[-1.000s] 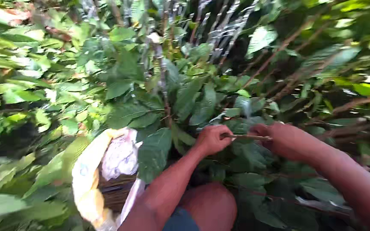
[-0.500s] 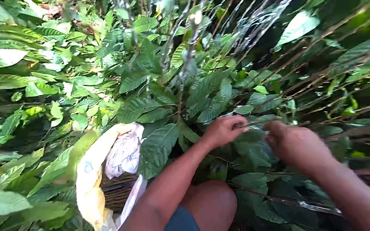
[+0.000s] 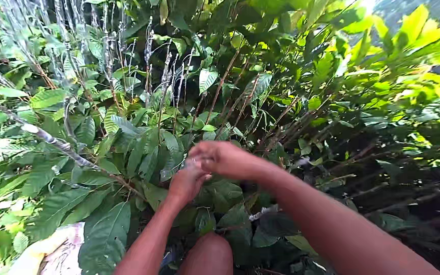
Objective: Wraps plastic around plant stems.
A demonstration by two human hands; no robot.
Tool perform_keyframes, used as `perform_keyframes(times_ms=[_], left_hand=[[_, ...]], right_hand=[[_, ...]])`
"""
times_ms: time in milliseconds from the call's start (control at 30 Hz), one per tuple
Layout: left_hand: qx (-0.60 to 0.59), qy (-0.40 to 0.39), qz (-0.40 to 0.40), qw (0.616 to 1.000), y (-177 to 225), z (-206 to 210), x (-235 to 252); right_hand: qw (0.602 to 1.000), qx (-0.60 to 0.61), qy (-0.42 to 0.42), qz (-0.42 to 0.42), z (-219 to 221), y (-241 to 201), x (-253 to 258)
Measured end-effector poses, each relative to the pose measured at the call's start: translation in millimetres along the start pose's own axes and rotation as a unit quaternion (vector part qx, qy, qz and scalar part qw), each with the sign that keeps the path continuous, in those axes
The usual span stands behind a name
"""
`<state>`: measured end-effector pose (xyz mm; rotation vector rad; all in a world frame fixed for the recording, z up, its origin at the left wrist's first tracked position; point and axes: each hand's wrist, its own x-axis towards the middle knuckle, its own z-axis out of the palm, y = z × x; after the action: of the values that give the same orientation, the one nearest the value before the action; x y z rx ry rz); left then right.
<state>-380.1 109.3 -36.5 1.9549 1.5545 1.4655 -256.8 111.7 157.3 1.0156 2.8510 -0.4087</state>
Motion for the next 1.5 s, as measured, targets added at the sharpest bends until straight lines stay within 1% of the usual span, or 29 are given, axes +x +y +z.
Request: perform_keyframes(times_ms=[33,67,100,133,167,200,233,267,300,367,400,467,567,700,800,867,900,967,1000,1033,1067,1100,1167,1200,1233,1300,1333,1433,1500], left_hand=[[0.0,-0.009,0.023,1.0,-1,2,-2],[-0.008,0.004,0.038,0.999,-5,0,-2],[-0.019,0.025,0.04,0.999,-9,-6,0],[-0.031,0.043,0.027,0.998,-7,-10,1],[-0.04,0.046,-0.001,0.998,1,-11,1],[-0.045,0.031,-0.029,0.998,9,-11,1],[-0.034,0.022,-0.009,0.999,11,-7,2],[-0.027,0.021,0.024,0.999,7,-1,1],[-0.022,0.028,0.049,0.998,2,-1,3],[-0.02,0.062,0.069,0.995,-2,-9,12],[-0.017,0.079,0.07,0.994,-2,-11,14],[-0.005,0.104,0.067,0.992,-3,-15,20],[-0.027,0.089,0.038,0.995,7,-13,27],[-0.059,0.056,0.069,0.994,5,-1,35],[-0.047,0.053,0.073,0.995,11,0,33],[-0.042,0.035,0.081,0.995,18,3,32],[-0.038,0.007,0.084,0.996,18,2,31],[-0.03,-0.006,0.092,0.995,13,-5,30],[-0.029,0.003,0.09,0.995,10,-10,32],[-0.03,0.014,0.08,0.996,9,-14,32],[-0.03,0.024,0.069,0.997,10,-15,32],[-0.031,0.029,0.062,0.997,12,-15,32],[-0.035,0.003,0.073,0.997,15,-11,32],[-0.033,-0.018,0.083,0.996,15,-11,31],[-0.032,-0.023,0.093,0.995,15,-14,33],[-0.038,0.011,0.106,0.994,17,-15,34],[-0.038,0.029,0.11,0.993,16,-13,33],[-0.03,0.083,0.105,0.991,10,-10,30],[-0.033,0.107,0.088,0.99,5,-14,32]], right_hand=[[0.999,-0.03,0.017,-0.005,-4,18,3],[0.994,-0.101,0.034,0.001,1,29,2],[0.987,-0.159,0.034,0.015,8,24,-1],[0.982,-0.188,0.007,0.022,15,7,-6],[0.983,-0.18,-0.018,0.01,17,-12,-10],[0.99,-0.139,-0.029,-0.006,10,-21,-6],[0.995,-0.093,-0.03,-0.015,-2,-15,1],[0.996,-0.092,-0.018,-0.011,-10,0,7],[0.989,-0.147,0.006,0.008,-11,18,10],[0.974,-0.22,0.034,0.051,-2,29,9],[0.974,-0.215,0.034,0.059,3,27,4],[0.986,-0.15,0.001,0.068,3,20,-7],[0.994,-0.09,-0.037,0.043,1,6,-18],[0.993,-0.074,0.001,0.089,8,16,-17],[0.997,0.033,0.005,0.068,5,11,-23],[0.994,0.091,0.048,0.036,-9,18,-20],[0.994,0.062,0.08,0.029,-15,29,-17],[0.983,-0.118,0.13,0.058,-12,50,-16],[0.974,-0.174,0.134,0.062,-4,47,-18],[0.971,-0.196,0.119,0.058,4,34,-22],[0.978,-0.182,0.095,0.049,8,18,-25],[0.988,-0.131,0.075,0.039,4,6,-25],[0.997,-0.024,0.072,0.013,-13,14,-16],[0.996,-0.043,0.081,0.015,-19,26,-13],[0.989,-0.109,0.093,0.029,-20,33,-12],[0.97,-0.213,0.113,0.04,-10,31,-12],[0.967,-0.226,0.107,0.044,-6,27,-13],[0.985,-0.147,0.045,0.083,-13,33,-19],[0.997,-0.056,0.025,0.051,-23,30,-33]])
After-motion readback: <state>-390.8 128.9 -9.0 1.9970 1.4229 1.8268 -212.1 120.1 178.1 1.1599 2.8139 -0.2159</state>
